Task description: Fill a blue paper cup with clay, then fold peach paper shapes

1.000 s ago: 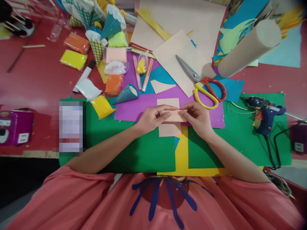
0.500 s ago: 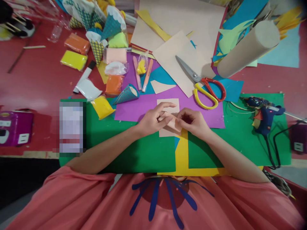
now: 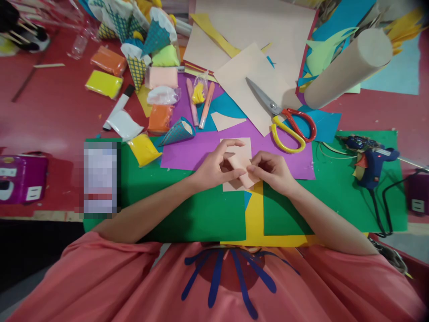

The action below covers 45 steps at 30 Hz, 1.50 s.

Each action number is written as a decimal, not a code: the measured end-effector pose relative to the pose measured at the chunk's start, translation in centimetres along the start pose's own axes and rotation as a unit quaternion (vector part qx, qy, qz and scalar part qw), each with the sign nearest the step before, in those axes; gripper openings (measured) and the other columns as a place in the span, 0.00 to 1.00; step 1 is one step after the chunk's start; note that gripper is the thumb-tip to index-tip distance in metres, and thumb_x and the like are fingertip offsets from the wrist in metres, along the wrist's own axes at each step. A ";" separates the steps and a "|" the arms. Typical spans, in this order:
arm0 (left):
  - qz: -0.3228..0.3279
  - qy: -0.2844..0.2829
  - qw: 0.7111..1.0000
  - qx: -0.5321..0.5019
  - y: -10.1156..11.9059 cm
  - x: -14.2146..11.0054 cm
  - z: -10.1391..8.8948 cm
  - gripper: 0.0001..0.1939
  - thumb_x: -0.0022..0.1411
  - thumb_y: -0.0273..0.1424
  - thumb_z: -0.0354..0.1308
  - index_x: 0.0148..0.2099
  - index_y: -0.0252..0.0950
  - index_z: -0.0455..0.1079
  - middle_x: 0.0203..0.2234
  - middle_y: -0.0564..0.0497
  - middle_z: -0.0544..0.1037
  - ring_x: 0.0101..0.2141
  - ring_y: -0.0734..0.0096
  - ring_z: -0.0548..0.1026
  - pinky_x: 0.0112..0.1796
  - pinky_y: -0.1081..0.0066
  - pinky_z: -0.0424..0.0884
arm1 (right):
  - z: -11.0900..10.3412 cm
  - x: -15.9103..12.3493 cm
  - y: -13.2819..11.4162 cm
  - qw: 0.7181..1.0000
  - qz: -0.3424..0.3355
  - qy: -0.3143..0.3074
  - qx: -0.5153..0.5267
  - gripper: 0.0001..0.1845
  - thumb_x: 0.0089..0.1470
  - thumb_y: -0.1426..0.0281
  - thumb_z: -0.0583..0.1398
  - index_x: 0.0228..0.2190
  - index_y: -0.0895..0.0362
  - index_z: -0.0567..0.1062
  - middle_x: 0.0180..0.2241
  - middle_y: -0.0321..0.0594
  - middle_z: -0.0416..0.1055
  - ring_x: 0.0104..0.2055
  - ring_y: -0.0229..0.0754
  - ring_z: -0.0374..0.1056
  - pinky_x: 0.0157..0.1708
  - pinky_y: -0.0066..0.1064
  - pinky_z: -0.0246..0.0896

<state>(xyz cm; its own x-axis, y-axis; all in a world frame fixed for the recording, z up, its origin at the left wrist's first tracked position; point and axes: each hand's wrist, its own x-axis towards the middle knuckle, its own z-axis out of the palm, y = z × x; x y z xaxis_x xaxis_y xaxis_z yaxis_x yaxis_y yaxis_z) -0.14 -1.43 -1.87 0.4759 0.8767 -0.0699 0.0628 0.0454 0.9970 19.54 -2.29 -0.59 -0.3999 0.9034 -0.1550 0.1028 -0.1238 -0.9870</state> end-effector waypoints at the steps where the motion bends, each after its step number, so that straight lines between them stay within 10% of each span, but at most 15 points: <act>1: -0.014 -0.002 1.000 -0.025 0.0 0.1 0.1 0.31 0.52 0.43 0.67 0.54 0.41 0.58 0.23 0.59 0.72 0.22 0.78 0.73 0.22 0.81 0.65 | 0.0 0.0 0.0 1.000 -0.003 0.011 0.016 0.16 0.52 0.59 0.63 0.24 0.56 0.68 0.20 0.32 0.63 0.21 0.32 0.56 0.20 0.26 0.49; 14: -0.079 0.001 0.995 -0.061 0.3 0.6 0.0 0.22 0.53 0.48 0.64 0.28 0.35 0.62 0.17 0.56 0.73 0.18 0.77 0.73 0.20 0.78 0.70 | 0.2 0.2 0.3 0.998 -0.007 0.061 0.029 0.20 0.48 0.56 0.66 0.22 0.56 0.66 0.19 0.30 0.63 0.20 0.30 0.56 0.20 0.26 0.50; 45: -0.018 0.068 0.997 -0.035 0.6 0.6 -0.3 0.14 0.58 0.37 0.60 0.27 0.35 0.62 0.16 0.57 0.71 0.13 0.86 0.65 0.15 0.83 0.60 | 0.1 0.3 0.3 0.999 -0.004 0.027 -0.032 0.19 0.51 0.56 0.64 0.23 0.56 0.66 0.19 0.32 0.64 0.20 0.31 0.55 0.20 0.26 0.49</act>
<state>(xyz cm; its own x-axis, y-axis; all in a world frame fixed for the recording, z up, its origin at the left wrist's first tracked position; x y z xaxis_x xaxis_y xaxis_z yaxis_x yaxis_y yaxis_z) -0.06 -0.78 -1.35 0.3515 0.9303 -0.1049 0.0139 0.1069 0.9942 19.37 -2.06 -0.90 -0.3519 0.9250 -0.1432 0.1582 -0.0920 -0.9831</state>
